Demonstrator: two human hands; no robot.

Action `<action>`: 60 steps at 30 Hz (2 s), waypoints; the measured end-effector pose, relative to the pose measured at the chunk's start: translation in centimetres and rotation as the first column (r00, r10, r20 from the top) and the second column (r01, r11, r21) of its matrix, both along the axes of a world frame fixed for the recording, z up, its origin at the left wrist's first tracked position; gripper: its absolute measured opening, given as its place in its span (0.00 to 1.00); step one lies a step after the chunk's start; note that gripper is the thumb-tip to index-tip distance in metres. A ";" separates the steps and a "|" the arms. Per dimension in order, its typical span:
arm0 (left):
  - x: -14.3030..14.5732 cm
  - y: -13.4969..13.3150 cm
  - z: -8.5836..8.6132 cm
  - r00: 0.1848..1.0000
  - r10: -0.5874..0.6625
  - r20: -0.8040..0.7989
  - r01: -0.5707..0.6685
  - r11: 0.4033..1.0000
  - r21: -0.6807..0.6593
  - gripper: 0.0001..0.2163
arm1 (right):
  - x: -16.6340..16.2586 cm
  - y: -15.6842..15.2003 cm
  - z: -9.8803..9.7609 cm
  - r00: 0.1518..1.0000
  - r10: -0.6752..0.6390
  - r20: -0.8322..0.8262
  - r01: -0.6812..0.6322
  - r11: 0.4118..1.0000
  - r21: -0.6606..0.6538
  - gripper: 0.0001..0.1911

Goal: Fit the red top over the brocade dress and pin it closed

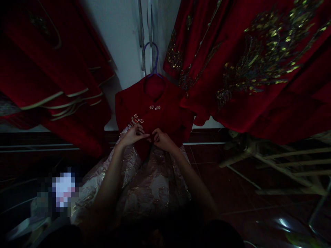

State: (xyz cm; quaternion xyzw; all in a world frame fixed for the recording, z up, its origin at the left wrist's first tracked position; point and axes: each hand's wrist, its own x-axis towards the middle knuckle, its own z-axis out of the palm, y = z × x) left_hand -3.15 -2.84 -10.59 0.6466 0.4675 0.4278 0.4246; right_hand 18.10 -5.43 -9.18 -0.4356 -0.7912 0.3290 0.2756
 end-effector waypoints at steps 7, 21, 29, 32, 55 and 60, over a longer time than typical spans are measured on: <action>-0.5 1.2 0.5 0.770 0.211 0.602 -0.079 0.968 -0.239 0.18 | 2.6 -0.1 2.4 0.996 0.083 -0.027 -0.086 0.978 -0.192 0.20; 1.4 0.4 1.3 0.695 0.207 0.689 -0.073 0.973 -0.219 0.12 | 3.2 -0.6 3.5 0.988 0.153 0.003 -0.150 0.967 -0.205 0.20; 1.3 0.4 1.6 0.660 0.288 0.693 -0.161 0.956 -0.244 0.13 | 3.0 -0.7 3.6 0.987 0.159 0.012 -0.153 0.967 -0.205 0.20; 1.4 0.3 1.8 0.645 0.308 0.699 -0.175 0.950 -0.258 0.13 | 2.8 -0.8 3.7 0.986 0.163 0.026 -0.155 0.969 -0.190 0.20; 4.6 4.8 10.3 0.915 0.211 -0.343 0.038 0.802 0.596 0.15 | 4.8 -1.1 4.8 0.977 0.150 0.155 -0.107 0.961 -0.257 0.18; 4.6 6.8 13.8 0.629 0.246 -0.737 0.428 0.682 0.593 0.20 | 5.2 -1.2 5.1 0.975 0.142 0.172 -0.086 0.950 -0.299 0.18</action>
